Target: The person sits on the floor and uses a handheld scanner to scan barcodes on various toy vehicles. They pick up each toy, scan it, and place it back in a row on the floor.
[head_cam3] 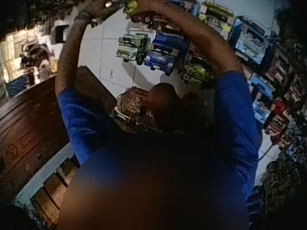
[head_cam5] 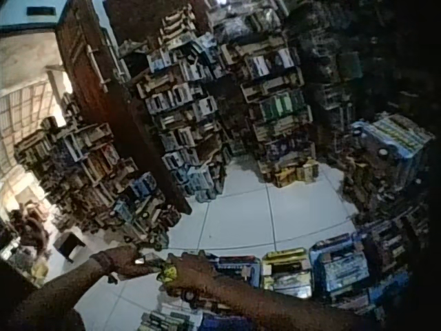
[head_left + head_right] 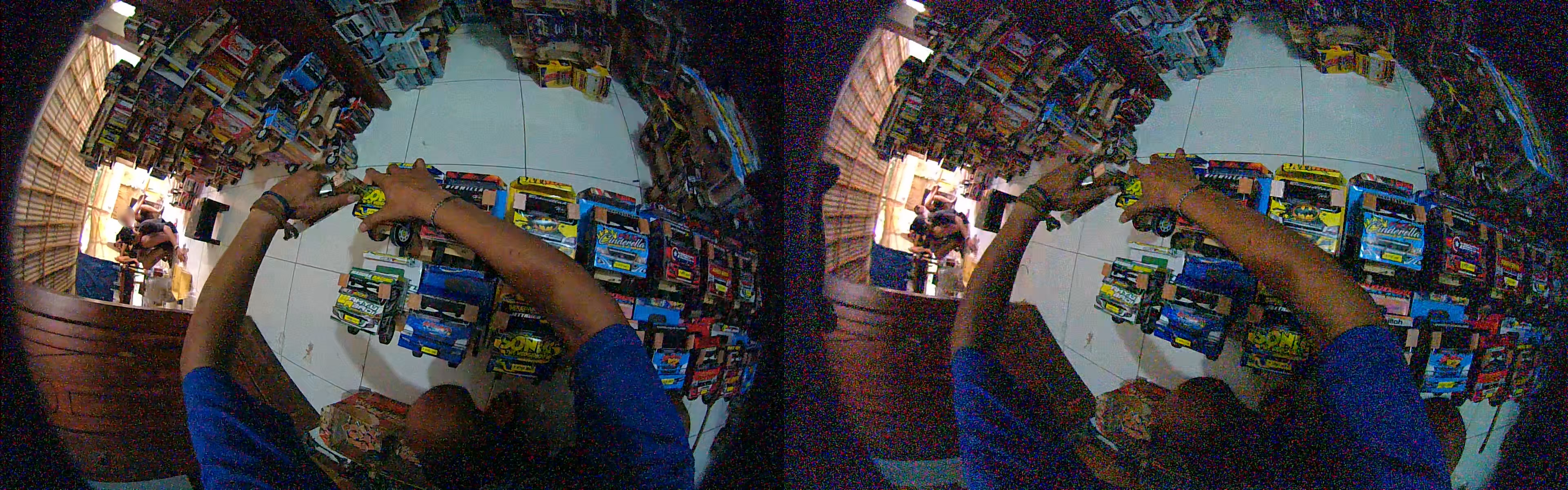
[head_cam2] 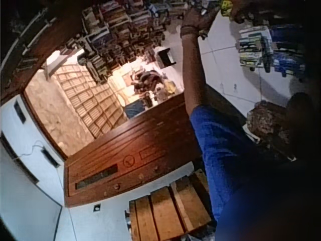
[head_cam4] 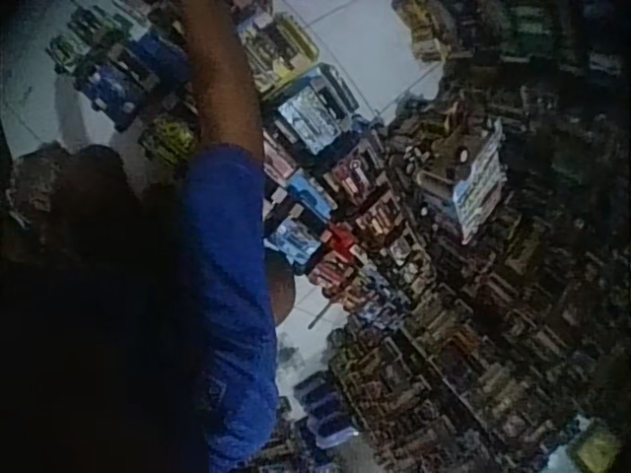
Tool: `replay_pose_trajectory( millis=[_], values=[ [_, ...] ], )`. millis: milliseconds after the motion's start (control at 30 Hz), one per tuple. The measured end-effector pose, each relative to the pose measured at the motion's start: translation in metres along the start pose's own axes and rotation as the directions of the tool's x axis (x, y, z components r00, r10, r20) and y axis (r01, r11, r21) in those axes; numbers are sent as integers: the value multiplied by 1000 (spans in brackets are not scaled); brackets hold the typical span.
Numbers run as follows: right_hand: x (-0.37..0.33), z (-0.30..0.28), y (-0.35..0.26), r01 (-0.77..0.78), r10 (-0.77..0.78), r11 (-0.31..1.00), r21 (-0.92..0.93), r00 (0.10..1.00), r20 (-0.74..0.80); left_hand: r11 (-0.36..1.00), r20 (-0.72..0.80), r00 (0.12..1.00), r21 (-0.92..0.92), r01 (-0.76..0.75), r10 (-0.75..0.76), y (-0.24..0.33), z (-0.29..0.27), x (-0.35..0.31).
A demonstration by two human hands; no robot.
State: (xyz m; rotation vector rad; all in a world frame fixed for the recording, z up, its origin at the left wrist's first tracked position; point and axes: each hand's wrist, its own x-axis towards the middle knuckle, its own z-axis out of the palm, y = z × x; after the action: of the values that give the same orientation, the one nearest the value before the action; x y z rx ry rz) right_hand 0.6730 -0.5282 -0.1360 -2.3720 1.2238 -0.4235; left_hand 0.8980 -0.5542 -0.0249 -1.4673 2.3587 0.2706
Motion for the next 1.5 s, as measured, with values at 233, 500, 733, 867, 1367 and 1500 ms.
replay_pose_trajectory(
  millis=[233,500,733,867,1367,1500],
  values=[
    [1,4,1,-1,1,1000,-1,999,-42,992,-56,991,27,-122,123,-12,10,10],
    [1,2,-1,-13,13,1000,-1,1000,-27,1000,13,1000,-1,-16,16,7,-4,-1],
    [-1,-2,-3,-31,31,999,9,999,10,997,13,998,-15,-69,69,5,-4,0],
    [-1,2,-3,-36,36,999,21,999,-4,995,28,1000,96,-8,6,3,-2,2],
    [1,2,-1,-14,14,1000,-2,1000,-24,994,-51,997,-83,-64,59,-8,20,7],
    [3,5,-1,-5,5,1000,10,1000,-20,982,-55,998,-182,-39,29,-8,31,7]
  ],
)
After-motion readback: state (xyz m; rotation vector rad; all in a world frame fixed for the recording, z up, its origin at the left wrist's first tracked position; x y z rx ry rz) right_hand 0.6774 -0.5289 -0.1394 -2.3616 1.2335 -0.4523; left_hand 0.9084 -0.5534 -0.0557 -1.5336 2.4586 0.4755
